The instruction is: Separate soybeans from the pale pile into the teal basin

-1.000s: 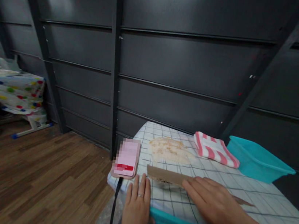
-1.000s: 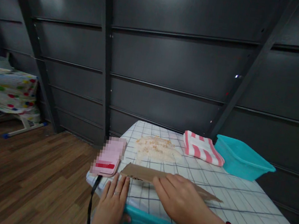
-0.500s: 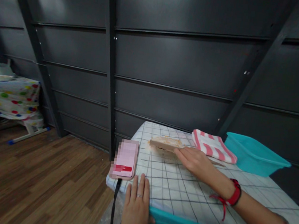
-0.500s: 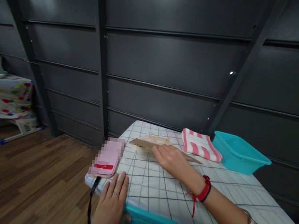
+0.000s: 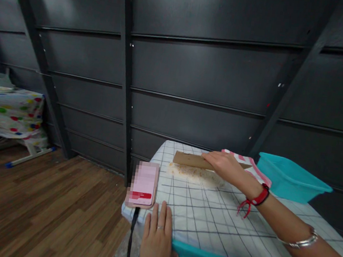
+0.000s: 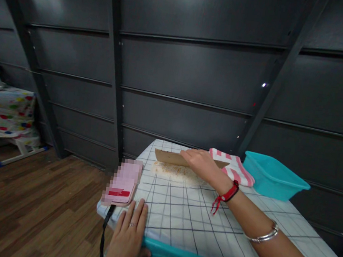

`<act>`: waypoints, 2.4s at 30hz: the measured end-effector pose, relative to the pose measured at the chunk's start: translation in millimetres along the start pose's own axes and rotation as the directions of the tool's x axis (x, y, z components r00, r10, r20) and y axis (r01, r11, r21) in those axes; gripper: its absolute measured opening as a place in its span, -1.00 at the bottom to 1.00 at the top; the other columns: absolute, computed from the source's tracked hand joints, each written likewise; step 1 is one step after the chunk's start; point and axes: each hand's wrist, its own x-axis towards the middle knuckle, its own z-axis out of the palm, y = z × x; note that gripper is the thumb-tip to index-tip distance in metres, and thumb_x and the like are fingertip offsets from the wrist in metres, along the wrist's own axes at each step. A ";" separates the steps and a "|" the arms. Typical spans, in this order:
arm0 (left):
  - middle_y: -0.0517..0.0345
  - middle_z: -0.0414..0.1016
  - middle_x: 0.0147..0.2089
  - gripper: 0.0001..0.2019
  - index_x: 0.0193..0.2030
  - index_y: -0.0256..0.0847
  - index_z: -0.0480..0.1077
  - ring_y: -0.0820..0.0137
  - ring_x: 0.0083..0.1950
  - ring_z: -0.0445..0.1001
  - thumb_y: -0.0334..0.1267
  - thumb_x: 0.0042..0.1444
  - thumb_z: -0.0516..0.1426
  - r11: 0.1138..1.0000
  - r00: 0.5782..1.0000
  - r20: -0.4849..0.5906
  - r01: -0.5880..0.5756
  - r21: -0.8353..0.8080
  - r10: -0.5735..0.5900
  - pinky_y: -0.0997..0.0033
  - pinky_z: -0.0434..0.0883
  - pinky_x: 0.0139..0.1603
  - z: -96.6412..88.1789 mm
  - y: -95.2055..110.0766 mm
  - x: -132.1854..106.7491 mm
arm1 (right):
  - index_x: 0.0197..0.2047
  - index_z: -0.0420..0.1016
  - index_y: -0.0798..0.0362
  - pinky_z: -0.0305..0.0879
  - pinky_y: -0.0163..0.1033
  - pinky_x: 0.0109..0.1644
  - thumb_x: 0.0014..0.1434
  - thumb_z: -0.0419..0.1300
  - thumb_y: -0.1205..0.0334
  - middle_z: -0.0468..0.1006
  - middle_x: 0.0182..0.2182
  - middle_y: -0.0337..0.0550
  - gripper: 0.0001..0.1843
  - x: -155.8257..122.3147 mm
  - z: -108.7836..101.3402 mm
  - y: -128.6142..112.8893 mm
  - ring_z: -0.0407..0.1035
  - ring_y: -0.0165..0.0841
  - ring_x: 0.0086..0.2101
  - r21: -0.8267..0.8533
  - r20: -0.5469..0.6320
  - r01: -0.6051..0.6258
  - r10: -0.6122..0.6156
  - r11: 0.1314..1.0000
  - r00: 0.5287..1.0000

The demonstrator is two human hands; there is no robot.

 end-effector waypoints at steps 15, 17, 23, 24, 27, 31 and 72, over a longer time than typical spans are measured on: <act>-0.04 0.10 0.26 -0.20 0.18 -0.18 0.10 0.09 0.26 0.06 -0.17 -0.28 0.23 0.999 1.000 -0.011 0.029 0.016 -0.029 0.05 0.21 0.18 11.1 0.3 -2.1 | -0.22 0.41 0.18 0.29 -0.27 -0.31 0.06 -0.06 0.58 0.54 -0.38 -0.08 -0.68 -10.6 -21.3 -8.4 0.41 -0.35 -0.38 0.043 -0.008 0.017 -0.017 0.999 1.000; -0.04 0.09 0.26 -0.20 0.19 -0.18 0.09 0.09 0.26 0.06 -0.18 -0.28 0.24 0.999 1.000 0.003 0.028 0.022 -0.028 0.06 0.20 0.18 9.5 0.4 -1.6 | -0.23 0.42 0.16 0.29 -0.28 -0.31 0.05 -0.05 0.58 0.54 -0.40 -0.11 -0.68 -11.2 -22.8 -9.6 0.41 -0.37 -0.39 0.056 0.002 0.024 -0.024 0.998 1.000; 0.02 0.11 0.25 -0.28 0.17 -0.16 0.11 0.15 0.26 0.07 -0.08 -0.18 0.18 0.998 0.996 0.070 0.054 -0.028 -0.052 0.15 0.20 0.19 -7.0 -0.2 0.4 | -0.18 0.41 0.16 0.28 -0.30 -0.27 0.08 -0.05 0.56 0.54 -0.36 -0.11 -0.69 -13.8 -22.1 -11.4 0.41 -0.38 -0.35 0.058 -0.051 0.043 -0.040 0.997 0.998; 0.02 0.11 0.25 -0.29 0.17 -0.16 0.11 0.16 0.26 0.08 -0.07 -0.17 0.18 0.998 0.995 0.089 0.045 -0.033 -0.042 0.17 0.21 0.19 -9.3 -1.1 0.5 | -0.18 0.41 0.16 0.27 -0.29 -0.29 0.08 -0.05 0.55 0.54 -0.37 -0.11 -0.69 -12.8 -18.4 -11.6 0.41 -0.37 -0.36 0.042 -0.052 0.038 -0.036 0.998 0.998; -0.01 0.14 0.24 -0.29 0.17 -0.17 0.11 0.15 0.24 0.11 -0.04 -0.16 0.17 0.999 0.996 0.085 0.014 -0.037 -0.011 0.17 0.23 0.17 -9.8 -5.1 -0.1 | -0.22 0.42 0.17 0.26 -0.29 -0.35 0.07 -0.04 0.55 0.53 -0.44 -0.13 -0.71 -9.6 -6.4 -12.8 0.40 -0.37 -0.42 0.019 -0.049 0.044 -0.043 0.999 0.998; -0.01 0.15 0.24 -0.31 0.18 -0.18 0.11 0.16 0.23 0.13 -0.01 -0.13 0.12 0.998 0.999 0.004 -0.037 -0.051 0.037 0.19 0.26 0.14 -1.6 -7.9 -1.4 | -0.25 0.42 0.16 0.25 -0.31 -0.36 0.04 -0.03 0.58 0.53 -0.47 -0.15 -0.72 -11.7 -9.1 -14.2 0.40 -0.38 -0.45 0.025 -0.047 0.071 -0.070 0.997 0.996; -0.01 0.08 0.27 -0.18 0.19 -0.19 0.07 0.14 0.26 0.09 0.07 -0.23 0.20 0.997 0.989 0.147 0.045 -0.067 -0.035 0.15 0.21 0.19 -25.8 -1.0 2.5 | -0.28 0.41 0.11 0.32 -0.24 -0.27 0.22 -0.15 0.43 0.53 -0.42 -0.14 -0.69 -22.1 -12.9 -27.3 0.39 -0.40 -0.36 0.291 -0.302 0.185 -0.093 0.938 0.949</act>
